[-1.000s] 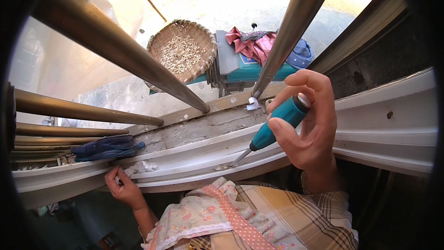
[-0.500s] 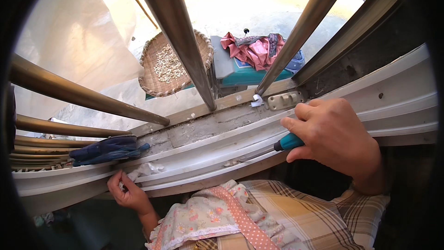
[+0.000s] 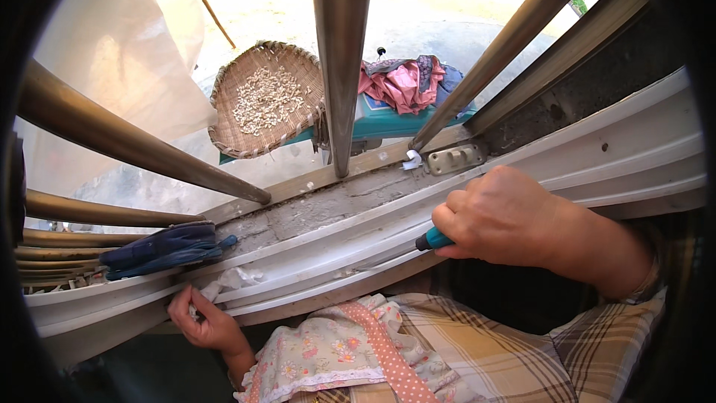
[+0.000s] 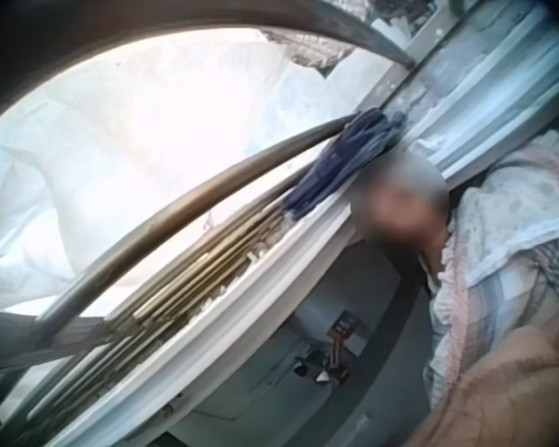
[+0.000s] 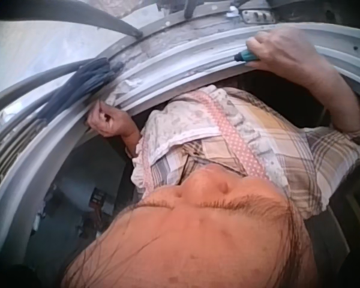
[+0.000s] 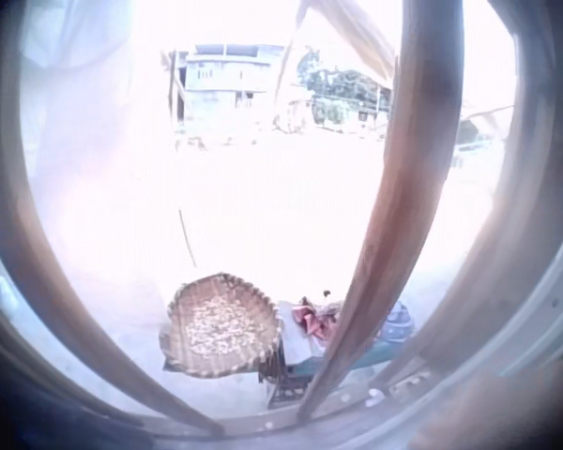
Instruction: The person uses a screwdriver to adjust screws on a window frame and sash. They repeatedly insert the screwdriver into screw slots, turn it, and wipe the area with a tissue. The person also opens and closes the window during the process.
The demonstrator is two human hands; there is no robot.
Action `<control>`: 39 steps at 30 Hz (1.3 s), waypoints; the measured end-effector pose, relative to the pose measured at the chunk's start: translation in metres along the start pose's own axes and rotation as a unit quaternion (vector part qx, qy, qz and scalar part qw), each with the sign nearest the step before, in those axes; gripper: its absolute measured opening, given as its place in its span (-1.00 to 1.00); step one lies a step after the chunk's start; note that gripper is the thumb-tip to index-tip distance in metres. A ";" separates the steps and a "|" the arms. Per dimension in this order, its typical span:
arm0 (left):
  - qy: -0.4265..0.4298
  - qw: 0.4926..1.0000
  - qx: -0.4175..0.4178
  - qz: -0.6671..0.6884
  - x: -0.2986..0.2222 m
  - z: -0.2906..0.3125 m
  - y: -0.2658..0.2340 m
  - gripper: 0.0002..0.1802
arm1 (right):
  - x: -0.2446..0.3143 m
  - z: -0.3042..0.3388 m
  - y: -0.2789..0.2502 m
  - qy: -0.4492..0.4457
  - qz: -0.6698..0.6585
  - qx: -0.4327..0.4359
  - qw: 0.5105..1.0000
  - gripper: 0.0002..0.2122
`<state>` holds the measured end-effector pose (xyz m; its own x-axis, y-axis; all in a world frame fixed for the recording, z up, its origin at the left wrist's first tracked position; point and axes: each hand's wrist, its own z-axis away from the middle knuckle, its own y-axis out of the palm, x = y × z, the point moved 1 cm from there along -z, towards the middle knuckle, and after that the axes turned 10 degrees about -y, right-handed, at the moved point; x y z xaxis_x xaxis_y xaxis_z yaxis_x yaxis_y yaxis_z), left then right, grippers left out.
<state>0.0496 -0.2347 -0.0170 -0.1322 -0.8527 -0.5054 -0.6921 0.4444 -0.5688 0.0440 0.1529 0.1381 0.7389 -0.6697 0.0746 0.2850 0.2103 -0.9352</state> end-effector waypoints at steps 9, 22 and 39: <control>-0.004 1.000 -0.001 0.007 0.002 0.002 -0.002 -0.88 | 0.018 -0.040 -0.010 -0.030 0.013 0.042 0.999 -0.63; -0.114 0.985 -0.054 0.119 0.012 0.009 -0.015 -0.88 | 0.038 -0.077 -0.018 -0.071 0.016 0.023 0.997 -0.63; -0.185 0.955 -0.210 0.101 0.063 -0.003 -0.056 -0.82 | 0.079 -0.141 -0.003 -0.113 -0.015 -0.038 0.993 -0.65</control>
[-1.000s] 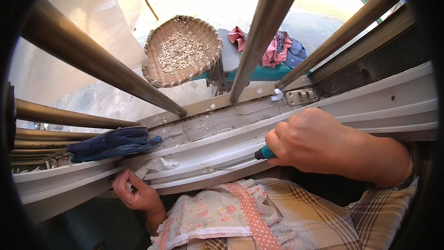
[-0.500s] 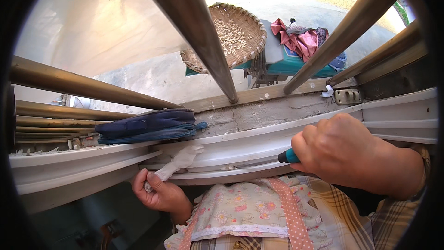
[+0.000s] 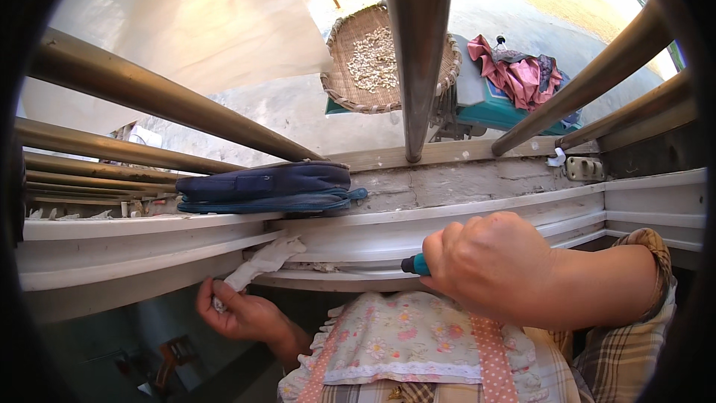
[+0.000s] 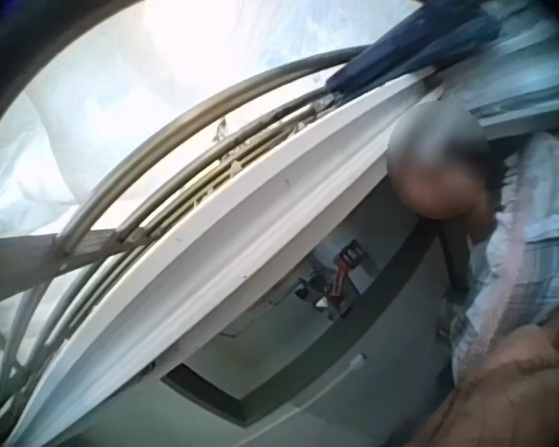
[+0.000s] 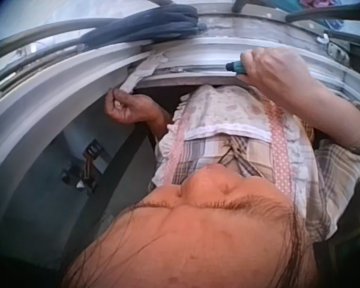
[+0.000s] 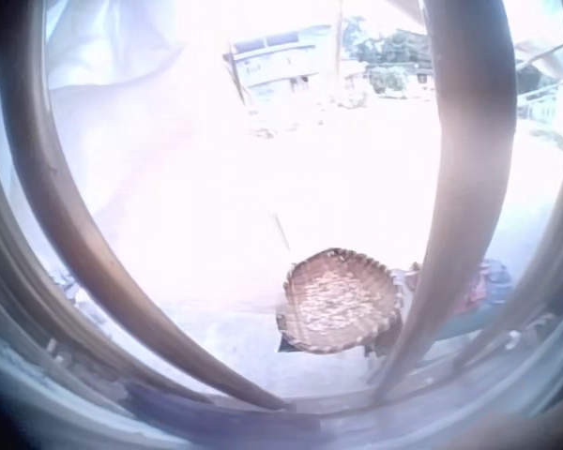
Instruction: The person uses a screwdriver to adjust screws on a window frame and sash. They repeatedly insert the screwdriver into screw slots, turn it, and wipe the area with a tissue. The person also opens and closes the window during the process.
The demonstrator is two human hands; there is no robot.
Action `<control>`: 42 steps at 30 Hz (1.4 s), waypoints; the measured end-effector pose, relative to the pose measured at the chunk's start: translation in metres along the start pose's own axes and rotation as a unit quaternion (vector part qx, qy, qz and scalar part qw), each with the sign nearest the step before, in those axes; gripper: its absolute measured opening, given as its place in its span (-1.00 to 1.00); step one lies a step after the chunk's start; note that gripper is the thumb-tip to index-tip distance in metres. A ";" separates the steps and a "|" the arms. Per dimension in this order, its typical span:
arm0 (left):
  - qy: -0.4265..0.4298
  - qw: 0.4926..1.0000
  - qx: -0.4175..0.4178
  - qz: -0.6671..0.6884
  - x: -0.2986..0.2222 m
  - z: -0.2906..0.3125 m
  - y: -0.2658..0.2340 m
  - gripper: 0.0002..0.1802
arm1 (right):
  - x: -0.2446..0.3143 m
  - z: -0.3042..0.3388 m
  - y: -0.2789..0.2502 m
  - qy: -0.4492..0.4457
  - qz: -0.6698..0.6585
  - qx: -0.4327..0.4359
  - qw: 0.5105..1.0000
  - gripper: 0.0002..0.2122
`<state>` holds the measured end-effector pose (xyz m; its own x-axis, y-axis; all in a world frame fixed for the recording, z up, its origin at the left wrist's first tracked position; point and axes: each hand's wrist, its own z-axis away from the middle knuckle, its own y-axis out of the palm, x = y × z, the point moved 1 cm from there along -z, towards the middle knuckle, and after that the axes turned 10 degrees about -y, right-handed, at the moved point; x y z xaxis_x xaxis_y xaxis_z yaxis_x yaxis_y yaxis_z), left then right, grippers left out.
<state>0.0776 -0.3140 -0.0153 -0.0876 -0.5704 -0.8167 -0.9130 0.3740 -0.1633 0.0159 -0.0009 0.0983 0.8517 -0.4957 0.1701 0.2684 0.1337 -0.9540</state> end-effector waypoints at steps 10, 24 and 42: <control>-0.015 0.995 -0.096 -0.016 0.003 -0.016 -0.027 -0.87 | 0.034 -0.060 0.016 -0.017 0.078 -0.080 0.994 -0.89; 0.099 0.979 -0.072 -0.163 -0.003 -0.035 -0.078 -0.79 | 0.038 -0.076 0.024 -0.023 0.009 -0.100 0.995 -0.60; -0.087 0.935 0.265 -0.221 -0.021 -0.014 -0.013 -0.89 | 0.026 -0.101 0.040 -0.083 -0.034 -0.188 0.978 -0.61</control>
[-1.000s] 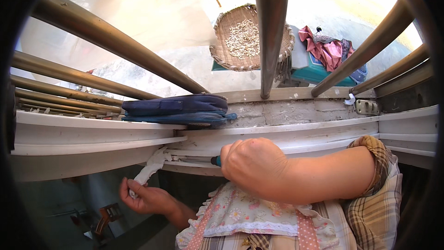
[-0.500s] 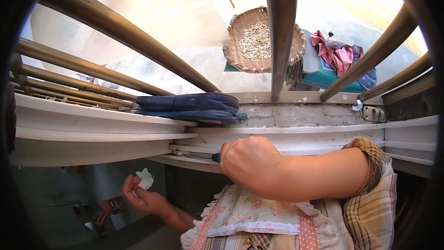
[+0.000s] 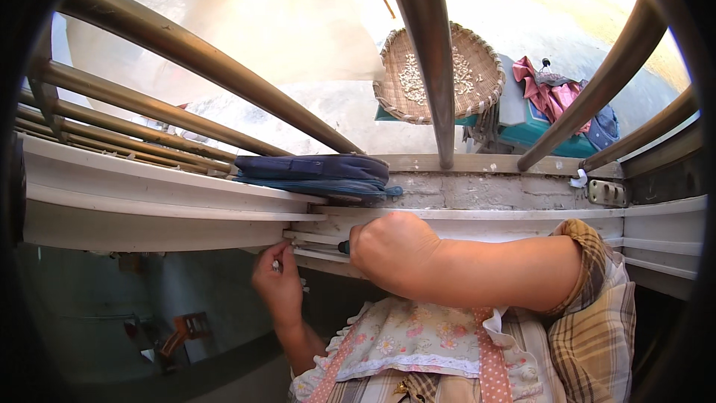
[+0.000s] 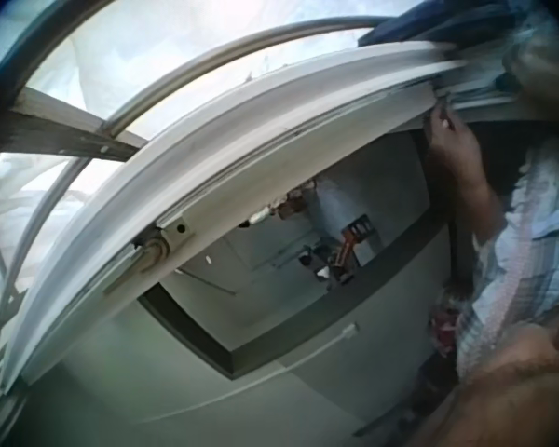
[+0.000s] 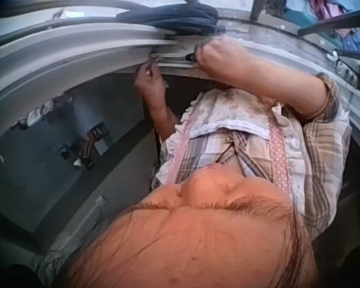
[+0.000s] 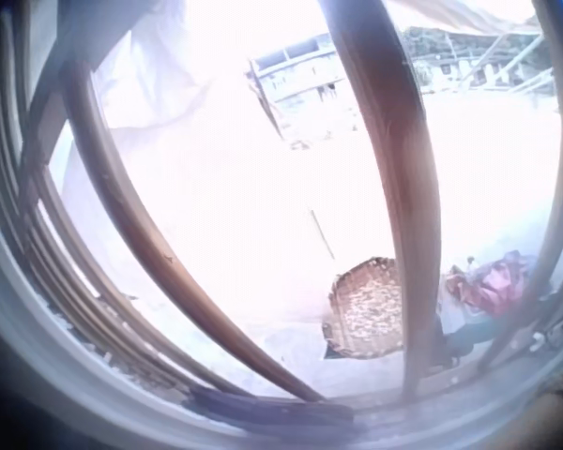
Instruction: The person uses a screwdriver to adjust screws on a window frame and sash. They repeatedly insert the screwdriver into screw slots, turn it, and wipe the area with a tissue. The person also opens and closes the window during the process.
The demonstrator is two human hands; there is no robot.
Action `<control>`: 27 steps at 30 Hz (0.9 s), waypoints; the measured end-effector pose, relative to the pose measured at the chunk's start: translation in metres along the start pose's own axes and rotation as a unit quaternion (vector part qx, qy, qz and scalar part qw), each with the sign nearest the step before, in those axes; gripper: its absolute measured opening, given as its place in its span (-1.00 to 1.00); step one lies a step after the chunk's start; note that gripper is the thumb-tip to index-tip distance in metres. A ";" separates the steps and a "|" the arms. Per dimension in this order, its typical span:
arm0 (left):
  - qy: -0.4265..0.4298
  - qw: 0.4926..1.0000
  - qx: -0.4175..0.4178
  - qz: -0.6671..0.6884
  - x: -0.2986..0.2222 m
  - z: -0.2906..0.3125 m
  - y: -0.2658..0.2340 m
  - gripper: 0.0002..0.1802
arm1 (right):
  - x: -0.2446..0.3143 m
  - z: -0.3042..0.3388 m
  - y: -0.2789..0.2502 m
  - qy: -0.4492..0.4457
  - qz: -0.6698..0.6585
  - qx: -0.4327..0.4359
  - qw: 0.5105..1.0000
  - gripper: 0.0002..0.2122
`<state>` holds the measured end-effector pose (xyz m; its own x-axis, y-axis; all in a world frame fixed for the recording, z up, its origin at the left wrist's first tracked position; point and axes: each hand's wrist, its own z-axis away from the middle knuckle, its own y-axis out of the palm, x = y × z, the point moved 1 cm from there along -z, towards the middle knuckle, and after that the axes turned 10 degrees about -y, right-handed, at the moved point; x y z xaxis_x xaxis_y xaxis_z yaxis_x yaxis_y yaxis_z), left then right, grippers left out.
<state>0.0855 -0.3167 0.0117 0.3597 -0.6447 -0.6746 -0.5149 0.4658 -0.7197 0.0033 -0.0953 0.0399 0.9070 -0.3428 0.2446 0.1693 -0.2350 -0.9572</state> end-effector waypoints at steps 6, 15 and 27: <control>0.026 0.999 -0.032 0.022 0.003 0.001 0.008 -0.89 | -0.008 0.000 0.001 0.003 -0.046 -0.067 0.997 -0.59; 0.071 0.993 -0.091 0.033 -0.006 0.005 0.008 -0.83 | -0.005 0.004 -0.019 0.007 -0.014 -0.081 0.997 -0.65; 0.144 0.985 -0.050 0.084 -0.045 0.019 0.013 -0.84 | -0.010 0.058 -0.063 0.065 -0.034 -0.039 0.997 -0.65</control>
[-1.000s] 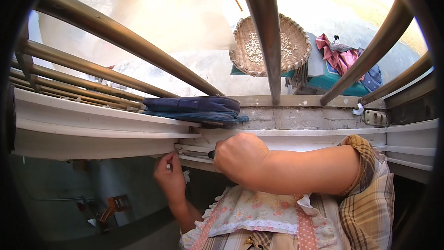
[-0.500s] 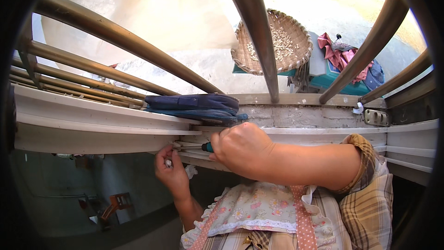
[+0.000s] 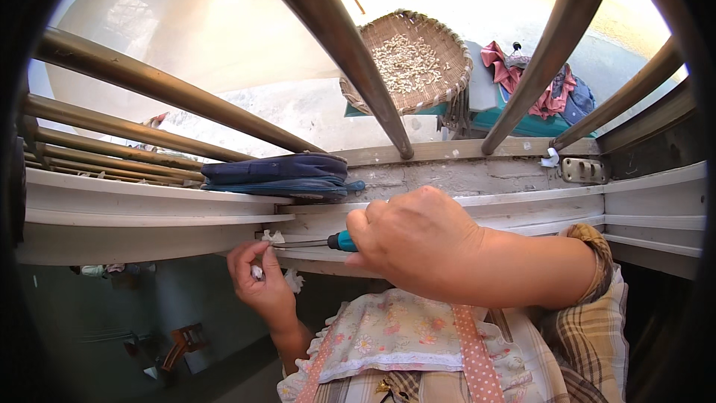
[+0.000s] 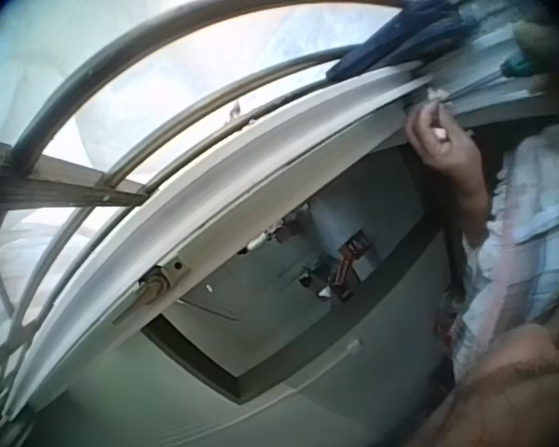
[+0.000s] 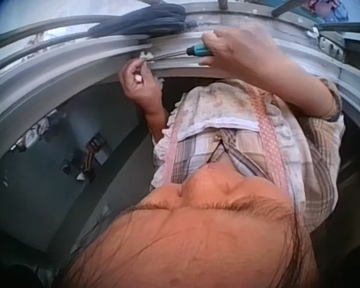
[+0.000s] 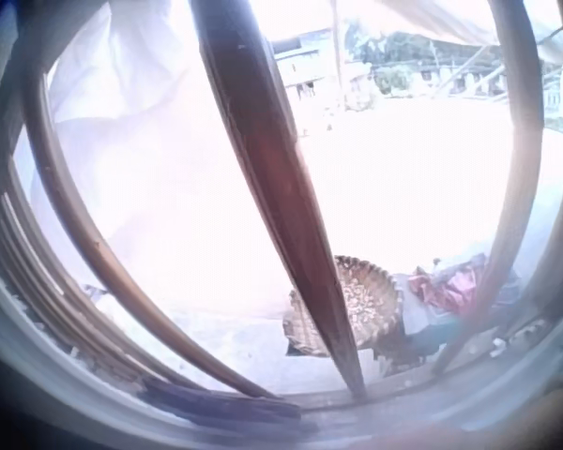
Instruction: The person uses a screwdriver to adjust screws on a window frame and sash. They repeatedly insert the screwdriver into screw slots, turn it, and wipe the area with a tissue. The person also opens and closes the window during the process.
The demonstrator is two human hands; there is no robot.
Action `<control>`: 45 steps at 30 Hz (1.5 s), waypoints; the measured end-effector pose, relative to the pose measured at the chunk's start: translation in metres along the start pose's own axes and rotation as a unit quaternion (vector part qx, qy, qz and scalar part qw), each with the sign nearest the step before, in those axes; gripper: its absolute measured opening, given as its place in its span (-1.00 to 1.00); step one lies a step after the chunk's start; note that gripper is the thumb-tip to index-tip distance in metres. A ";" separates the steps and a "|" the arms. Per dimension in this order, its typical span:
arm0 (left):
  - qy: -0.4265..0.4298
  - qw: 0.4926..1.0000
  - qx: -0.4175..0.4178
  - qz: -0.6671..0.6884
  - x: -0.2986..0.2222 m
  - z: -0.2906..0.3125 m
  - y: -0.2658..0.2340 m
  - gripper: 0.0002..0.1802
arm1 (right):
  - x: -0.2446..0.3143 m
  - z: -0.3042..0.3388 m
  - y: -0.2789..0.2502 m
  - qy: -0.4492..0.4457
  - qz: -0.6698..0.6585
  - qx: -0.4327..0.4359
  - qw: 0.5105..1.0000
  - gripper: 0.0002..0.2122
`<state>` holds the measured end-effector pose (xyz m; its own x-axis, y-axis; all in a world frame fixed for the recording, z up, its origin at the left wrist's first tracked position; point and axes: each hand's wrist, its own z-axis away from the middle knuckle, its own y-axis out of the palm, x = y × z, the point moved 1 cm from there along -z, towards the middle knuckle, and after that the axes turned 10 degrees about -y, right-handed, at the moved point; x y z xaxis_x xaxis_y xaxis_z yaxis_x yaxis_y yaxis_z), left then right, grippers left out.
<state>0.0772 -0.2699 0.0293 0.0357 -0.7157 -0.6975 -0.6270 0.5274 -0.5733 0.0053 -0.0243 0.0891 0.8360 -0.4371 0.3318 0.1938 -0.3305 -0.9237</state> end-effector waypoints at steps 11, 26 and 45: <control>0.123 0.916 0.333 0.186 -0.077 0.022 0.064 -0.81 | 0.008 0.137 -0.064 0.216 0.038 0.044 0.975 -0.58; 0.299 0.825 0.434 0.202 -0.139 0.076 0.141 -0.75 | 0.051 0.227 -0.087 0.361 0.150 0.043 0.919 -0.64; 0.385 0.811 0.415 0.149 -0.179 0.118 0.176 -0.92 | 0.089 0.253 -0.113 0.398 0.312 0.070 0.860 -0.65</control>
<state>0.0521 0.0052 0.0027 -0.7186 -0.4048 -0.5655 0.2320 0.6269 -0.7437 0.1879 0.1854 0.1745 0.1942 -0.9451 -0.2628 -0.0594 0.2561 -0.9648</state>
